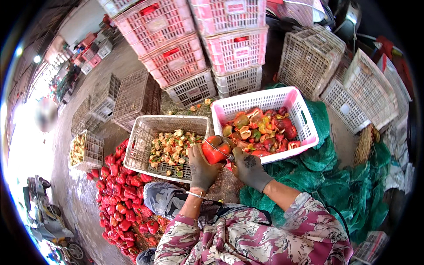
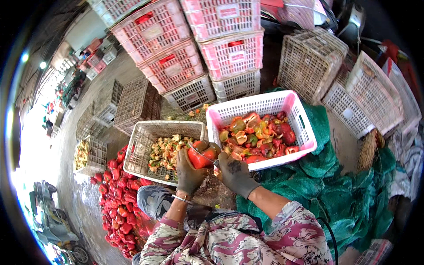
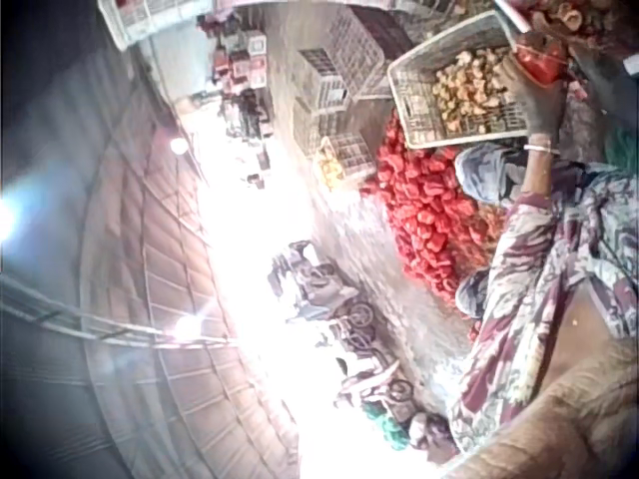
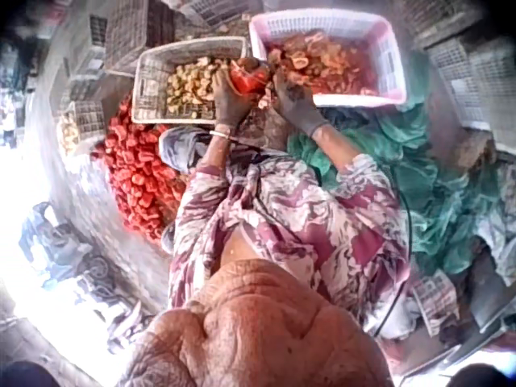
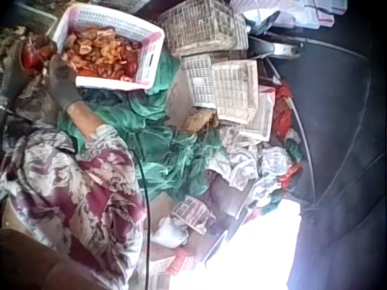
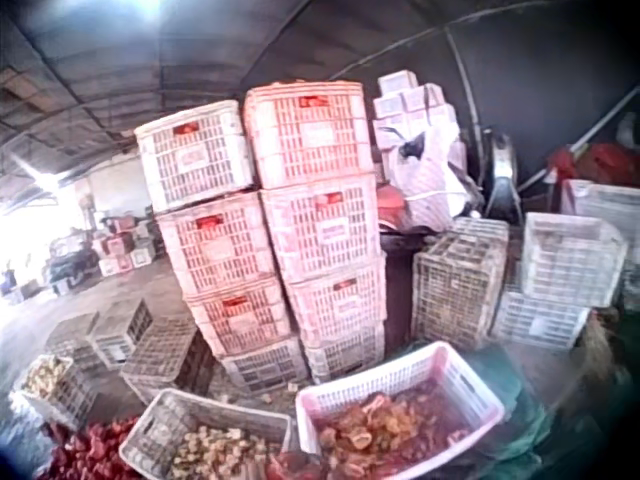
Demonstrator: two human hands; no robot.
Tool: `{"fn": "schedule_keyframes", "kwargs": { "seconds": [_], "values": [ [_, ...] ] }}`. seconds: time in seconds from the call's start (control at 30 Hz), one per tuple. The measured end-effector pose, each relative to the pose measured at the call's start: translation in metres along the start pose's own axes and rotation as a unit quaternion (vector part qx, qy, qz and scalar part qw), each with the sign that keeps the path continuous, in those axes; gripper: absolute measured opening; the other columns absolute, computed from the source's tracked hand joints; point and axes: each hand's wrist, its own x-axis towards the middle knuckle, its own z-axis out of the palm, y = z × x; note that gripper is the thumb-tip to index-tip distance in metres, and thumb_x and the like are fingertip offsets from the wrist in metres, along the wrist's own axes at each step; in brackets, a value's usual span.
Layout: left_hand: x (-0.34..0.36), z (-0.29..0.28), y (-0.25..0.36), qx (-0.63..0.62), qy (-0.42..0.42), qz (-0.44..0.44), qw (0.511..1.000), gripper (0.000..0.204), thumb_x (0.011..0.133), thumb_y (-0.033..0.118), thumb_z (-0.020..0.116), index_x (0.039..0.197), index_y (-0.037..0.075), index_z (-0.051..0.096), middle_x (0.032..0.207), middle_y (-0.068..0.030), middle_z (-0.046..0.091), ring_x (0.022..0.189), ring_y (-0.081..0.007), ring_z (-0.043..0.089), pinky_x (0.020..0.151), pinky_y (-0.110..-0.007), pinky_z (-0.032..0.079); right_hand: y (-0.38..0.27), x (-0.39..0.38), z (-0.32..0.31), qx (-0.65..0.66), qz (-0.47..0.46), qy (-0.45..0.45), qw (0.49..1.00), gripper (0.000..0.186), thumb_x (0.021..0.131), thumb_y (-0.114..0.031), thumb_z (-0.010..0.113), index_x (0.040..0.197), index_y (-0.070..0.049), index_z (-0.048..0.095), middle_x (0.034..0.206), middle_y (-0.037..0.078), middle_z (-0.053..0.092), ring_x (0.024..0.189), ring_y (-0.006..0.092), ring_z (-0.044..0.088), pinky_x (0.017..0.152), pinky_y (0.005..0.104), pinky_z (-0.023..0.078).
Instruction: The person sits on the ground and uses a knife to cut the tops off red bell peppers. They remove the seeds and place the cleaned peppers into a white plastic crate while discarding the waste into a separate container.
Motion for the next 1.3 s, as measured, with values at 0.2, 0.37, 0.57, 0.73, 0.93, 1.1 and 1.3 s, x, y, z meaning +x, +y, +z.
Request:
{"fn": "schedule_keyframes", "kwargs": {
  "seconds": [0.2, 0.37, 0.57, 0.73, 0.93, 1.1, 1.3],
  "values": [
    [0.007, 0.024, 0.003, 0.037, 0.014, 0.036, 0.999, 0.069, 0.056, 0.017, 0.082, 0.110, -0.003, 0.045, 0.104, -0.0211, 0.048, 0.099, -0.0412, 0.048, 0.087, -0.050, 0.042, 0.009, 0.003, -0.004, -0.015, 0.036, -0.008, 0.999, 0.062, 0.084, -0.017, 0.063, 0.133, 0.008, 0.037, 0.085, 0.016, 0.065, 0.080, 0.0343, 0.065, 0.066, 0.0453, 0.049],
    [0.019, 0.031, 0.010, 0.017, 0.015, 0.024, 0.999, 0.063, 0.059, 0.013, 0.082, 0.109, -0.001, 0.046, 0.104, -0.0211, 0.049, 0.100, -0.0419, 0.048, 0.087, -0.051, 0.041, 0.021, 0.011, 0.003, 0.017, 0.081, 0.029, 0.996, 0.056, 0.083, -0.019, 0.063, 0.126, 0.010, 0.042, 0.078, 0.018, 0.063, 0.080, 0.0333, 0.065, 0.068, 0.0423, 0.052],
    [0.006, 0.039, 0.001, 0.040, 0.020, 0.047, 0.998, 0.064, 0.061, 0.019, 0.085, 0.108, 0.000, 0.047, 0.102, -0.0201, 0.049, 0.100, -0.0412, 0.047, 0.085, -0.052, 0.041, 0.014, -0.007, 0.008, 0.073, 0.157, -0.099, 0.980, 0.037, 0.091, -0.015, 0.052, 0.118, 0.009, 0.053, 0.086, 0.014, 0.065, 0.081, 0.0265, 0.064, 0.072, 0.0405, 0.051],
    [0.007, 0.041, 0.002, 0.009, -0.026, 0.030, 0.999, 0.081, 0.059, 0.033, 0.089, 0.116, -0.003, 0.045, 0.109, -0.0219, 0.049, 0.103, -0.0420, 0.048, 0.086, -0.052, 0.042, 0.025, -0.023, 0.038, -0.099, 0.093, -0.011, 0.991, 0.031, 0.095, -0.024, 0.057, 0.114, 0.001, 0.058, 0.082, 0.006, 0.064, 0.077, 0.0192, 0.063, 0.068, 0.0317, 0.049],
    [0.002, 0.050, -0.001, -0.010, -0.045, 0.038, 0.998, 0.075, 0.059, 0.030, 0.089, 0.113, -0.001, 0.047, 0.106, -0.0211, 0.048, 0.099, -0.0410, 0.048, 0.085, -0.051, 0.043, 0.042, -0.034, 0.059, 0.168, 0.242, -0.059, 0.954, 0.030, 0.097, -0.035, 0.058, 0.107, -0.007, 0.063, 0.080, 0.001, 0.063, 0.081, 0.0150, 0.064, 0.070, 0.0291, 0.047],
    [0.017, 0.036, 0.009, -0.005, -0.030, 0.082, 0.996, 0.071, 0.059, 0.027, 0.088, 0.110, 0.000, 0.048, 0.104, -0.0205, 0.049, 0.098, -0.0407, 0.049, 0.084, -0.050, 0.043, 0.031, -0.023, 0.035, -0.062, 0.180, -0.069, 0.979, 0.035, 0.095, -0.040, 0.056, 0.107, -0.008, 0.064, 0.091, 0.004, 0.065, 0.085, 0.0190, 0.064, 0.073, 0.0352, 0.047],
    [0.022, 0.032, 0.022, -0.063, -0.015, 0.077, 0.995, 0.066, 0.060, 0.029, 0.090, 0.104, -0.001, 0.051, 0.097, -0.0178, 0.051, 0.092, -0.0384, 0.053, 0.080, -0.047, 0.046, 0.105, -0.067, 0.100, 0.092, 0.271, 0.013, 0.958, 0.033, 0.095, -0.034, 0.056, 0.113, -0.007, 0.059, 0.091, 0.008, 0.066, 0.081, 0.0258, 0.064, 0.071, 0.0366, 0.049]
  ]
}}
